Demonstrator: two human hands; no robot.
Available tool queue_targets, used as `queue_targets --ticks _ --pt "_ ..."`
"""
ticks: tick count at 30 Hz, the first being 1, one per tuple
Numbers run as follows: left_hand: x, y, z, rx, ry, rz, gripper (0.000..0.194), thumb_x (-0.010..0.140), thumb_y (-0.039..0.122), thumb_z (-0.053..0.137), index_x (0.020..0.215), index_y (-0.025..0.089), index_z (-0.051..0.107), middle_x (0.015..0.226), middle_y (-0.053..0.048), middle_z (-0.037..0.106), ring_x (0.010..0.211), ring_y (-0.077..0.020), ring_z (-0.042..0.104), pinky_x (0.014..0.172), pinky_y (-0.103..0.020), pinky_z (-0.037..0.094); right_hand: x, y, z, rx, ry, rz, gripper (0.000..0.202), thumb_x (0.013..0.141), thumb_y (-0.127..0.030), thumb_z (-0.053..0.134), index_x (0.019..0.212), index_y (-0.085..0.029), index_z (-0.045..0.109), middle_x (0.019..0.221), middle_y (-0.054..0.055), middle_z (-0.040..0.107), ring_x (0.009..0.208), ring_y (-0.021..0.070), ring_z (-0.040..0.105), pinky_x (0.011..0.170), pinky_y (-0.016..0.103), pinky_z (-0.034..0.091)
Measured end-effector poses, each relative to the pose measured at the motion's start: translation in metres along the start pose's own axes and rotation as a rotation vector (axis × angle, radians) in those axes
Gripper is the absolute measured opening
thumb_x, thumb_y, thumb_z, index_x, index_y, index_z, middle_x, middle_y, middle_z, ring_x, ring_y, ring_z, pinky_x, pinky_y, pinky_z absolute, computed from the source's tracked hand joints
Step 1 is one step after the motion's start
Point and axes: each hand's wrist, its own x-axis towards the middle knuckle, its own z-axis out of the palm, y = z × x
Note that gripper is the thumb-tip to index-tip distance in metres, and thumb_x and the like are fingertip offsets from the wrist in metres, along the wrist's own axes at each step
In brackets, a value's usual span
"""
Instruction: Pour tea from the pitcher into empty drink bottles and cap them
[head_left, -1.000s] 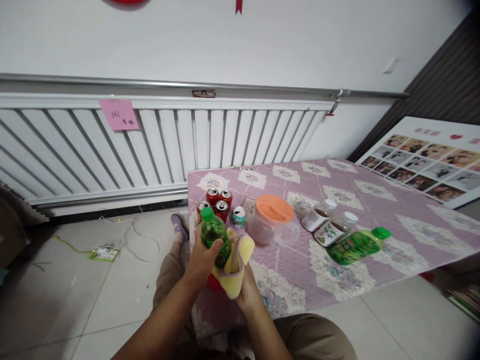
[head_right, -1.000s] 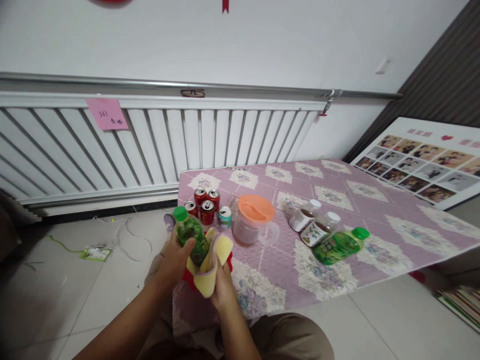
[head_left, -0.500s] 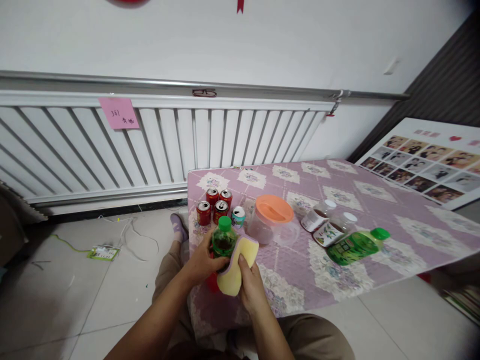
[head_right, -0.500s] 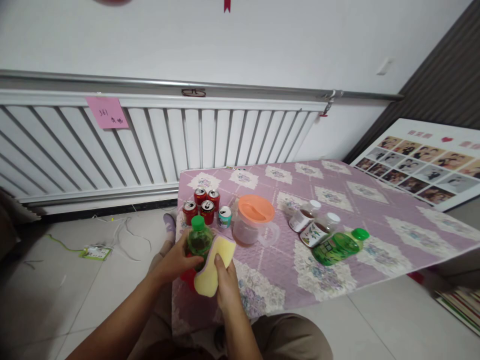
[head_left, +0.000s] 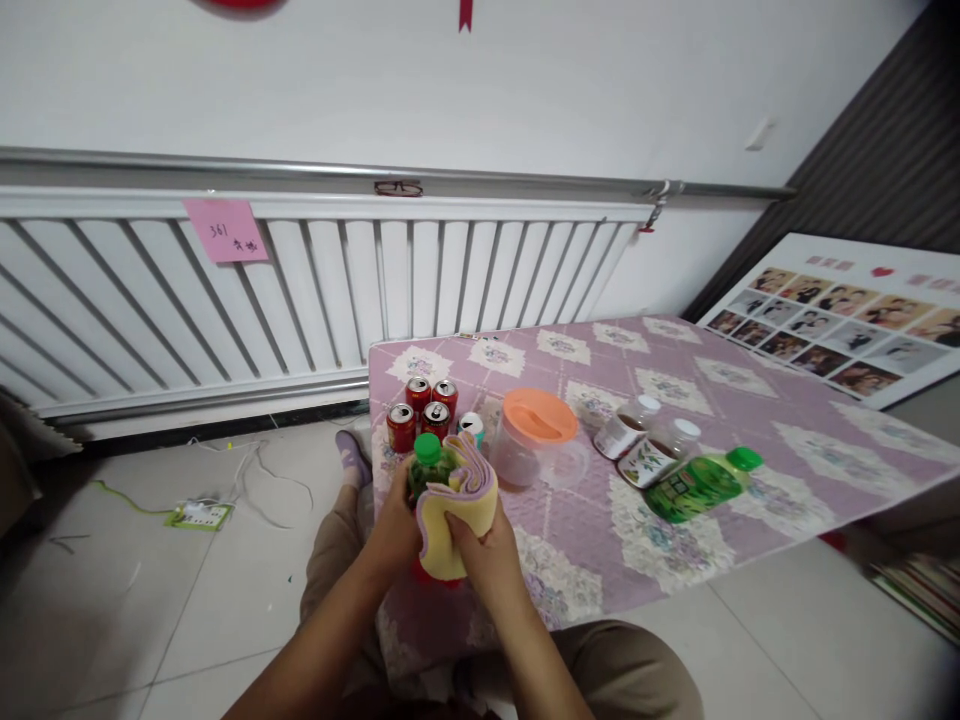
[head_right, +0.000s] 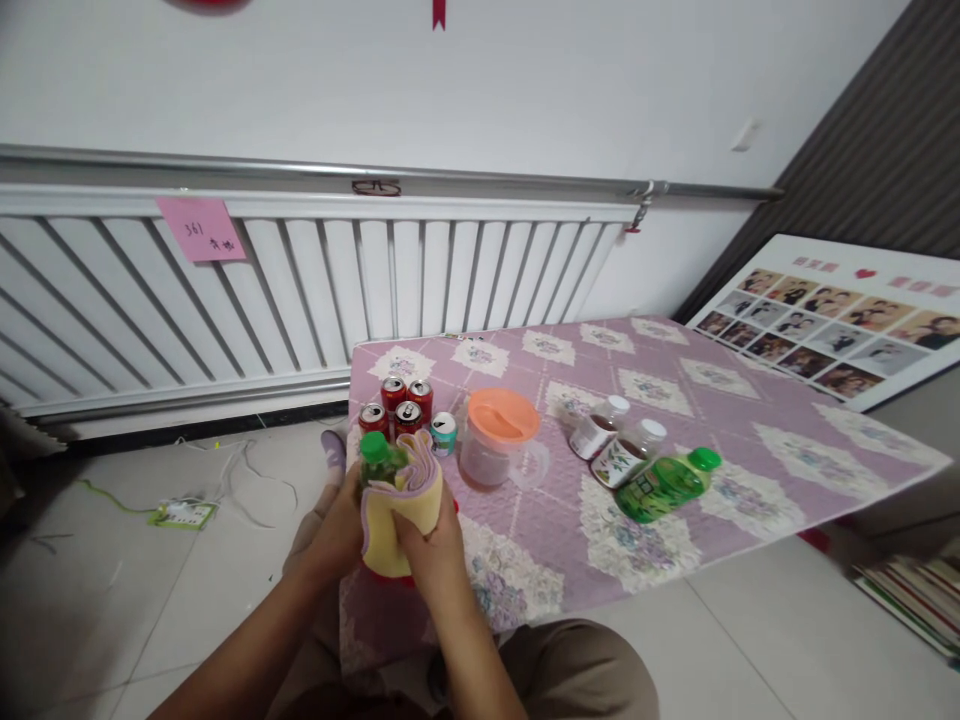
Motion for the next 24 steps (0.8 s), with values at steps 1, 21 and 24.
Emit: queue_targets --ticks 1,21,24 --pt "0.001 0.003 -0.001 -0.006 -0.01 -0.015 0.067 0.063 0.023 0.08 0.125 0.02 0.053 0.122 -0.011 0.066 0.113 -0.0271 0.064 0.104 -0.043 0.048 -0.004 0.007 -0.004 -0.078 -0.002 -0.031 0.061 0.077 -0.028 0.066 0.137 -0.022 0.054 0.136 0.01 0.062 0.121 0.0295 0.058 0.106 0.046 0.045" --pt "-0.014 -0.003 0.001 0.081 -0.056 -0.098 0.075 0.061 0.025 0.08 0.128 0.017 0.046 0.122 -0.011 0.066 0.118 -0.0288 0.062 0.106 -0.043 0.046 -0.01 0.101 -0.093 -0.959 0.102 0.098 0.064 0.075 -0.023 0.061 0.137 -0.013 0.051 0.141 0.024 0.053 0.132 0.0403 0.045 0.105 0.059 0.037" --pt "-0.019 0.001 0.008 0.143 -0.066 -0.095 0.071 0.06 0.024 0.08 0.124 0.019 0.051 0.117 -0.008 0.069 0.113 -0.0283 0.065 0.101 -0.04 0.05 -0.011 0.106 -0.094 -0.904 0.044 0.153 0.066 0.074 -0.023 0.063 0.138 -0.016 0.052 0.144 0.021 0.052 0.135 0.038 0.044 0.108 0.058 0.035"
